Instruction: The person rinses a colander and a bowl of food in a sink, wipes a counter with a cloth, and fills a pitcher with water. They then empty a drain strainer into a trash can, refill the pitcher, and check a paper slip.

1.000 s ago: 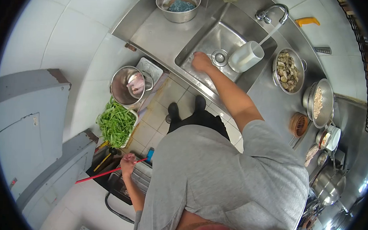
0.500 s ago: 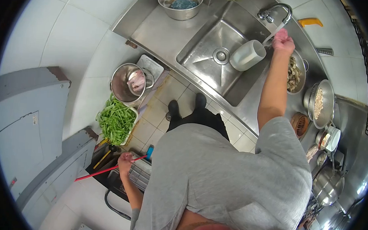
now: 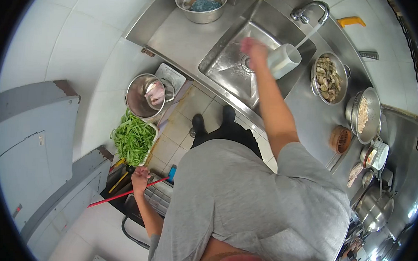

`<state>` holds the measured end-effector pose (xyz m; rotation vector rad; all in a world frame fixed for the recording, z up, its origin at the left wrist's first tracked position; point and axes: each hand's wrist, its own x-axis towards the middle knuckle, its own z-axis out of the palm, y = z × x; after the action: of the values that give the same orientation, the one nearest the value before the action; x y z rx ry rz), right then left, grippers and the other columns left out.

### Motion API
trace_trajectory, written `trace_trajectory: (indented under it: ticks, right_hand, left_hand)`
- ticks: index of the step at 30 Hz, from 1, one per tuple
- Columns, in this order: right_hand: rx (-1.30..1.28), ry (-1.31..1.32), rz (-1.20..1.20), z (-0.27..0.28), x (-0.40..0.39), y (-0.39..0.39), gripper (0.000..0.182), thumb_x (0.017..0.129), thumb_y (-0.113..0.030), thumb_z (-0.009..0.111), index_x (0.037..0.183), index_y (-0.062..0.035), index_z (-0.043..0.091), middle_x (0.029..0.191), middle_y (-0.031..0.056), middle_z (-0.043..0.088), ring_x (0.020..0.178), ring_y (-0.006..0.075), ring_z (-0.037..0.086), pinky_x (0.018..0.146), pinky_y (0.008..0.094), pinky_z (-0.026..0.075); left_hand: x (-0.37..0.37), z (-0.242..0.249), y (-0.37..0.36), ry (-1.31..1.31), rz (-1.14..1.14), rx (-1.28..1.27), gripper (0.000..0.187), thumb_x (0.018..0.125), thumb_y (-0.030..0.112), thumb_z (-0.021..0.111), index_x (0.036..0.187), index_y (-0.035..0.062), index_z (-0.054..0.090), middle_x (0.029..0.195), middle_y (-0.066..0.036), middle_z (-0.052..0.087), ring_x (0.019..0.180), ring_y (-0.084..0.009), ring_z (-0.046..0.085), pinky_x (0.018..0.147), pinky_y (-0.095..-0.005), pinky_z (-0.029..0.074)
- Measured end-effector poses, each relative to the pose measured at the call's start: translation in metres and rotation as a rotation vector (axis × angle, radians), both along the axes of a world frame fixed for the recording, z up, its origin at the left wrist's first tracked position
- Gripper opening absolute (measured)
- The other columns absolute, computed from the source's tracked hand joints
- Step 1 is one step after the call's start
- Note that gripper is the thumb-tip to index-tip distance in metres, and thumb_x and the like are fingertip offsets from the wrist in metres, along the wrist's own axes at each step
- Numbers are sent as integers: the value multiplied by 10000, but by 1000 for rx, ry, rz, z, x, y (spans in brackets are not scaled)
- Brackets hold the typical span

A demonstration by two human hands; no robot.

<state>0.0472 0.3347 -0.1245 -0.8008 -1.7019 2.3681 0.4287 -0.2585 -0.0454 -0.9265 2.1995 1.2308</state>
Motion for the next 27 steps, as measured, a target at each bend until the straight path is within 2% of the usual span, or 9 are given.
trace_trajectory:
  ticks: [1, 5, 8, 13, 17, 21, 22, 25, 27]
  right_hand:
    - [75, -29, -125, 9, 0, 28, 304, 1002, -151, 433, 1038, 59, 649, 919, 144, 695, 823, 228, 658, 736, 353, 543]
    - [-897, 372, -518, -6, -18, 184, 331, 1023, -147, 343, 831, 2, 569, 815, 143, 638, 699, 257, 616, 662, 365, 550]
    - [-603, 313, -659, 35, -16, 201, 294, 997, -109, 375, 899, 61, 593, 900, 186, 657, 768, 300, 650, 713, 395, 584]
    - [68, -282, 297, 62, 20, 149, 230, 952, -39, 512, 1114, 106, 586, 993, 198, 680, 846, 283, 680, 768, 364, 596]
    - [77, -46, -215, 42, 19, 182, 188, 945, -30, 510, 1059, 80, 610, 888, 147, 673, 788, 235, 671, 711, 347, 596]
    - [386, -168, -233, 61, 1, 196, 178, 928, -185, 609, 880, -27, 675, 768, 77, 654, 568, 194, 607, 492, 278, 476]
    - [322, -236, -5, 70, 1, 210, 187, 917, -240, 636, 835, -73, 655, 774, 41, 637, 562, 195, 579, 481, 277, 428]
    - [372, -217, 122, 105, 10, 192, 139, 912, -197, 632, 859, -70, 658, 778, 31, 626, 574, 183, 572, 470, 271, 424]
    - [205, -89, -8, 95, 15, 197, 120, 911, -110, 612, 963, -26, 681, 821, 58, 656, 624, 169, 593, 579, 293, 503]
  left_hand:
    - [5, 1, 2, -7, 23, 1, 170, 954, 153, 640, 992, -12, 640, 810, -32, 643, 685, -107, 614, 597, -237, 512]
    - [22, -3, 1, -24, 30, 4, 157, 955, 146, 636, 992, -7, 644, 824, -38, 656, 679, -110, 622, 588, -236, 514]
    - [21, -1, 8, -76, 25, 2, 146, 952, 137, 637, 997, -2, 646, 829, -45, 661, 672, -109, 623, 589, -234, 515]
    - [1, -7, 6, -4, 2, 31, 164, 949, 137, 642, 1016, -12, 637, 810, -43, 657, 658, -104, 612, 577, -235, 503]
    - [-18, 1, 13, -11, -54, 31, 215, 961, 192, 643, 992, -20, 629, 801, -37, 649, 662, -94, 596, 592, -234, 501]
    - [-37, 4, 20, -16, -144, -18, 238, 966, 216, 645, 982, -21, 625, 796, -23, 633, 670, -84, 581, 605, -236, 494]
    - [-41, 4, 21, -6, -164, -19, 239, 966, 218, 647, 980, -20, 624, 796, -19, 628, 670, -82, 575, 604, -237, 491]
    - [-48, -10, 15, 43, -129, 75, 231, 965, 213, 647, 973, -17, 623, 821, -20, 628, 679, -82, 568, 605, -243, 484]
    - [-56, -18, 15, 68, -146, 119, 230, 963, 210, 649, 978, -18, 623, 839, -26, 632, 688, -88, 569, 609, -248, 488]
